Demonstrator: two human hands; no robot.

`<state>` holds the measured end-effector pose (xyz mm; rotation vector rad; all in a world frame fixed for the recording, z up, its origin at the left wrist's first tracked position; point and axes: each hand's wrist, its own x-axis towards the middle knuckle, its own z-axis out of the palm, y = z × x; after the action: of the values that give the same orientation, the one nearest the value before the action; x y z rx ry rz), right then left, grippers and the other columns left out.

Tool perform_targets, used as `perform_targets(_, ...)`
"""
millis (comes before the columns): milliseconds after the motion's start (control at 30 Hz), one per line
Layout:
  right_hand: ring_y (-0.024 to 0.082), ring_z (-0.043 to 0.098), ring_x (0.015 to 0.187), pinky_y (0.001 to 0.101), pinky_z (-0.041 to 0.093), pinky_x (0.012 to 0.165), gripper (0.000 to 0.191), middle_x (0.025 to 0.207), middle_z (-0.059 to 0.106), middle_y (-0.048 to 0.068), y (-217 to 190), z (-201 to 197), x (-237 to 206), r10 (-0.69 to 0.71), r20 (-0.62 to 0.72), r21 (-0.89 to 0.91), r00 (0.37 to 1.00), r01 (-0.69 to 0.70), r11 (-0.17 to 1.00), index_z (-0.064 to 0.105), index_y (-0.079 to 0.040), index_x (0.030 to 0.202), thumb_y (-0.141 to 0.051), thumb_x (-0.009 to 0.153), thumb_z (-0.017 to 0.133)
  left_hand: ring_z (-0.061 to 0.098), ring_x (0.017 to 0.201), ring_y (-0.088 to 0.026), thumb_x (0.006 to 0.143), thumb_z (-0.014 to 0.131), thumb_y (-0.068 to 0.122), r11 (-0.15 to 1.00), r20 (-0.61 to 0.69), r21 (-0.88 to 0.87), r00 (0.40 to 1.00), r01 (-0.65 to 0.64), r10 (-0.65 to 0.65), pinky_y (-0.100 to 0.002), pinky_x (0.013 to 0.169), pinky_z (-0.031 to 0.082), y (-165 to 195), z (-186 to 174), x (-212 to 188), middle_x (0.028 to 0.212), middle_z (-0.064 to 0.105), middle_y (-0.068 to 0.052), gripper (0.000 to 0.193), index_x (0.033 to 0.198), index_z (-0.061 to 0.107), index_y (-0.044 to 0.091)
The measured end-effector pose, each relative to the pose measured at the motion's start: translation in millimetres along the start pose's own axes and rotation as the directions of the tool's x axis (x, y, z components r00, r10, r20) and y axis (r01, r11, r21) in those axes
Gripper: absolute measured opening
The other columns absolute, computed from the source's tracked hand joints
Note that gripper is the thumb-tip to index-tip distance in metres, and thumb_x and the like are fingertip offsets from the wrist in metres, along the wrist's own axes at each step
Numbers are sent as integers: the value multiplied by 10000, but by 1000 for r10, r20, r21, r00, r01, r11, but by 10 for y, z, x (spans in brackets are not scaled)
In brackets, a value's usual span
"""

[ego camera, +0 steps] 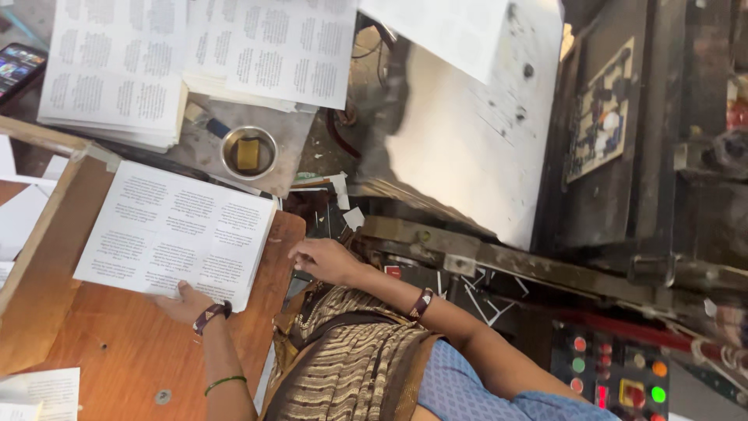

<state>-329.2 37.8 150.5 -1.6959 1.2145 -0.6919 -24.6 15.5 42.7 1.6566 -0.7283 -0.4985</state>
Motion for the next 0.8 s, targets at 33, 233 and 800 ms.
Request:
perform_targets(33, 226, 737, 878, 363, 581, 777, 179, 942, 709, 96, -33, -12, -7, 6, -30, 34, 1000, -5, 999, 676, -59, 1096, -126, 931, 684, 440, 1499, -336, 991, 527, -166, 1000, 0, -31, 1000, 0, 0, -405, 1237, 396, -10, 0, 4, 1665, 292, -277, 718, 1614, 174, -115)
perform_targets(233, 143, 703, 824, 302, 575, 731, 135, 906, 721, 45, -354, -366, -152, 1, -150, 97, 989, 13, 995, 712, -59, 996, -97, 889, 784, 474, 1492, -339, 991, 577, -157, 998, -15, 65, 1000, -15, 16, -412, 1238, 379, -140, -11, 20, 1644, 364, -274, 733, 1620, 206, -96)
perform_targets(800, 300, 636, 829, 392, 529, 708, 117, 892, 629, 82, -2464, -1492, -1663, -351, 196, -164, 916, 384, 909, 688, -19, 966, -75, 879, 744, 465, 1491, -421, 1019, 582, -114, 995, 57, 24, 993, -101, 100, -464, 1240, 423, -435, -115, 92, 1627, 339, -339, 734, 1625, 168, -102)
